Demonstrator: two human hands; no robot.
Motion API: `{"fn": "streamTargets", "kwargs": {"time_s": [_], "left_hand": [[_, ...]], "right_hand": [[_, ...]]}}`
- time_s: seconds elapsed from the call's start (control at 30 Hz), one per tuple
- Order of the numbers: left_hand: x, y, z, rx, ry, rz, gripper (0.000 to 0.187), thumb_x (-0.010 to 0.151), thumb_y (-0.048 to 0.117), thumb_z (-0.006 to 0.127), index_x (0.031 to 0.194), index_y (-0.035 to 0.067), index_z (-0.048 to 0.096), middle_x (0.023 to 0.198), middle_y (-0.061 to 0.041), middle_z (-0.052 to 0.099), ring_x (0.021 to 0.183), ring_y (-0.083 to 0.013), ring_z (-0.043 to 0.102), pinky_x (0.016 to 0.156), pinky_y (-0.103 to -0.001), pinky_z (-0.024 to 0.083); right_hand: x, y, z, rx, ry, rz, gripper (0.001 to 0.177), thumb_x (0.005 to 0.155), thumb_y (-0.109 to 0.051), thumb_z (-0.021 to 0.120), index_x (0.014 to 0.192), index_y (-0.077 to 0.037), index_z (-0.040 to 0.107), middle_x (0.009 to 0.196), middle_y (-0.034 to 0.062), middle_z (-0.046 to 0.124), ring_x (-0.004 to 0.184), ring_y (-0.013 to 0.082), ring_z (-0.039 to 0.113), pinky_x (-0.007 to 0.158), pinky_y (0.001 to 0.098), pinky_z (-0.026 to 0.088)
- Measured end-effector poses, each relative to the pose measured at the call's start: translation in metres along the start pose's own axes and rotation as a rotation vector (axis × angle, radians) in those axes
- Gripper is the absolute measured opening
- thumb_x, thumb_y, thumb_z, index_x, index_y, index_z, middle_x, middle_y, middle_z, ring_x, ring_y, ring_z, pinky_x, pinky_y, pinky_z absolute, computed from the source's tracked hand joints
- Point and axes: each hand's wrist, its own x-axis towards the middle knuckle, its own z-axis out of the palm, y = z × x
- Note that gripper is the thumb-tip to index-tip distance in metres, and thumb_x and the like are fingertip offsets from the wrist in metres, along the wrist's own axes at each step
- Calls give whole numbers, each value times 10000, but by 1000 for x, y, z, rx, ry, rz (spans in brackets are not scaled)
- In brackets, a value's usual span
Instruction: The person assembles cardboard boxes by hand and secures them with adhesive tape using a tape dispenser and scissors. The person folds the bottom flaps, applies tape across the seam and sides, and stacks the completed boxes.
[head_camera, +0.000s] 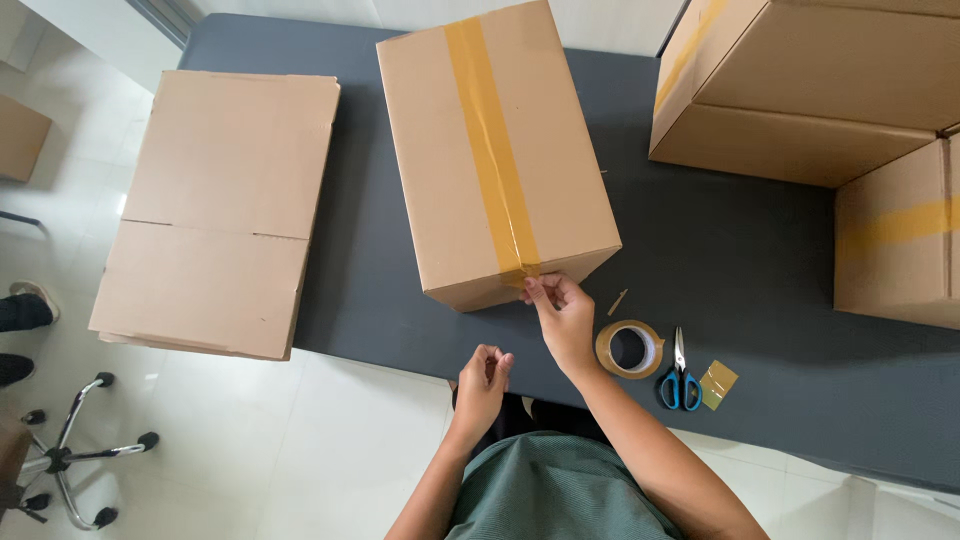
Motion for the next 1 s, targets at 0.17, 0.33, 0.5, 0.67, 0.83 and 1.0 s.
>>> {"fn": "streamTargets", "kwargs": {"time_s": [0.17,0.33,0.5,0.67,0.83,1.0], "left_hand": [[-1,-9,1,45,-64,33,227,931,257,487,789,80,496,513,-42,494,500,-137,458,486,-258,394],[-6,-3,0,45,-46,107,254,943,243,421,739,97,461,528,-12,474,498,-112,408,490,-255,357],[-11,12,-4,19,-32,125,305,945,263,410,683,108,404,557,11,461,514,-94,393,517,-251,336],[-11,22,-5,-21,-86,128,255,921,265,474,722,111,440,541,21,437,521,-83,362,522,-245,305],[-11,22,-4,-75,-161,161,174,890,147,551,728,118,493,554,20,438,532,-76,380,535,-228,311],[-13,26,-1,-19,-230,59,164,851,36,484,735,81,592,622,-23,602,526,-68,502,557,-214,411]], "right_hand": [[-1,-18,-1,-45,1,39,227,853,-233,647,700,-64,641,571,58,648,560,101,608,575,213,482],[-1,17,-13,-254,-47,30,401,857,-367,559,567,-95,612,506,24,631,511,120,619,572,256,462],[-6,-17,-19,-358,77,-462,256,850,-208,615,640,-76,554,611,16,584,551,114,508,516,250,409],[23,-53,-18,-639,201,-919,402,842,-405,596,1067,-77,536,1196,72,524,1156,270,464,985,365,286],[41,-42,-28,-828,38,-1021,486,845,-316,682,1232,-102,479,1281,40,513,1233,212,433,1044,366,215],[49,-43,-37,-812,-32,-1057,472,798,-258,738,1202,-142,523,1277,-6,514,1197,183,451,977,334,281]]}}
